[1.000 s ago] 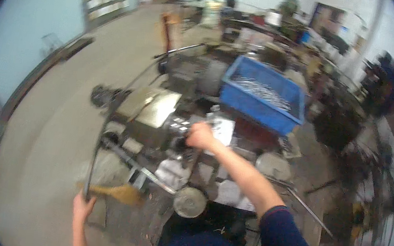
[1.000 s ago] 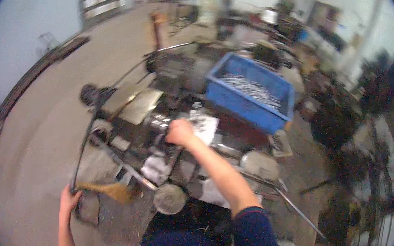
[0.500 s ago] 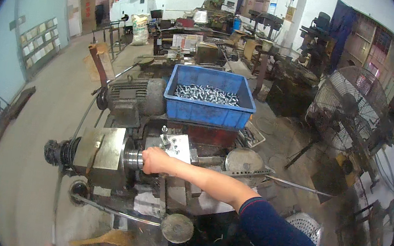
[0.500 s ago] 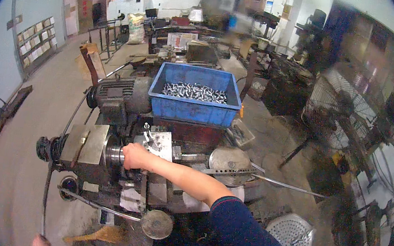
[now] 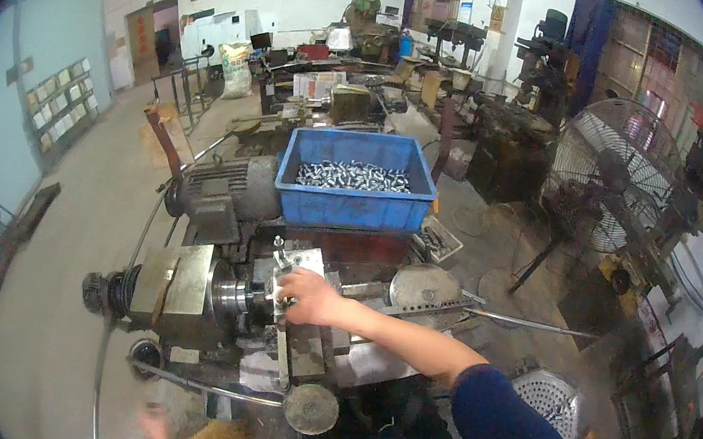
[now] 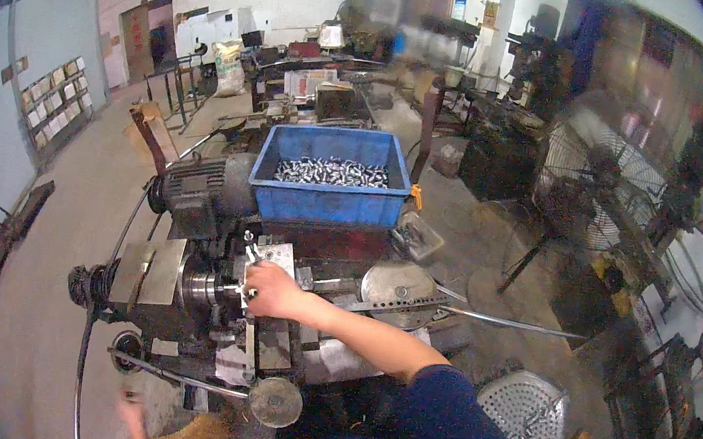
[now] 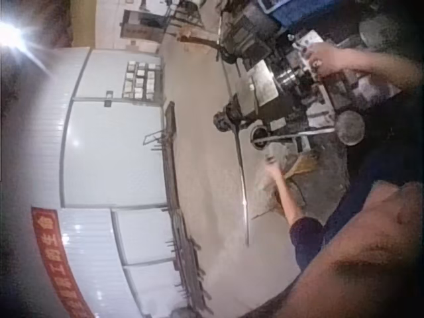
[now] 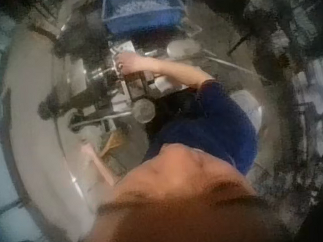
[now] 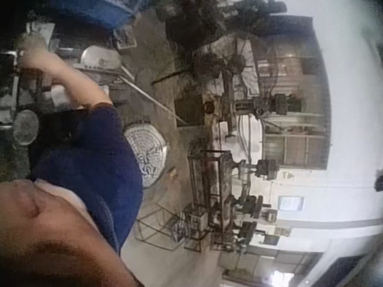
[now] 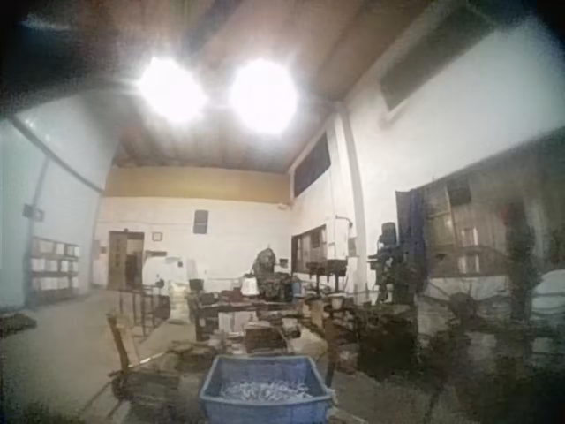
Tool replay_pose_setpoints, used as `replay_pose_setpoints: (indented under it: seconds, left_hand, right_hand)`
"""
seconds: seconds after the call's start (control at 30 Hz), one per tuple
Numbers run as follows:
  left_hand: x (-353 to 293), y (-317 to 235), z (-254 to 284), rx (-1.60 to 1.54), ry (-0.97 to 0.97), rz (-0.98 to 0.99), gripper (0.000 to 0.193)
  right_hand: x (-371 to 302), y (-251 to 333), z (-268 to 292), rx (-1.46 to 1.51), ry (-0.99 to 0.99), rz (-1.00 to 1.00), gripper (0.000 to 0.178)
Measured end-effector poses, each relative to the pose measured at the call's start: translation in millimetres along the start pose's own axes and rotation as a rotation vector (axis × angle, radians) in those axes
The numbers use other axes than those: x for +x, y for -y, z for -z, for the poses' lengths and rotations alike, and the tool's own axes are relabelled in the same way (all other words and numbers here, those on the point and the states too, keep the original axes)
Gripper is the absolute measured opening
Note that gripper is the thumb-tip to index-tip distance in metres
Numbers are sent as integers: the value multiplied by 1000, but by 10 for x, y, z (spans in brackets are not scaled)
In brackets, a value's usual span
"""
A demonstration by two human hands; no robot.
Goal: The person operates a metal turning lathe in a workshop, repeatedly loading small metal pieces from a blue bin into the machine, actuating the tool with a long metal rod, and collecting finished parts into a perforated metal tray. The cycle of loading, machining, and collecting is repeated continuously.
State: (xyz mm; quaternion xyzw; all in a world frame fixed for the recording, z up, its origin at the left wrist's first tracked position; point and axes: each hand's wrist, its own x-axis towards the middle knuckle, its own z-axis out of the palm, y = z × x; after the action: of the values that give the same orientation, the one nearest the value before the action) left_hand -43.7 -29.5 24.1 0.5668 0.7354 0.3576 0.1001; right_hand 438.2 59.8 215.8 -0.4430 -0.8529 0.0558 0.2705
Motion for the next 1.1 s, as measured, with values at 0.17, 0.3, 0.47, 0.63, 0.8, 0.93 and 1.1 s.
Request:
replay_pose_setpoints:
  seconds: [0.17, 0.3, 0.47, 0.63, 0.8, 0.93, 1.1]
  left_hand:
    - [-337, 155, -1130, 378, 430, -158, 43]
    - [41, -409, -858, 895, 802, -295, 43]
    - [38, 334, -906, 843, 571, -296, 41]
    - [79, -80, -350, 498, 408, -119, 39]
    - [355, -393, -81, -422, 167, 245, 39]
    - [229, -1023, -62, -622, 196, 524, 45]
    - [109, -1039, -510, -802, 28, 518, 26]
  right_hand:
    - [-932, -348, 605, -108, -65, -134, 32]
    - [-1916, -754, 966, -134, -77, -385, 29]
    - [-3060, -1303, 1275, -410, -65, -758, 35]
    - [-4462, -1475, 1664, -609, 236, -1421, 41]
    - [-5436, -1772, 1313, -817, 68, -1493, 28]
    - [-5342, -1020, 1000, -619, 151, -1428, 29]
    - [-5027, -64, 636, 201, -15, -1433, 20]
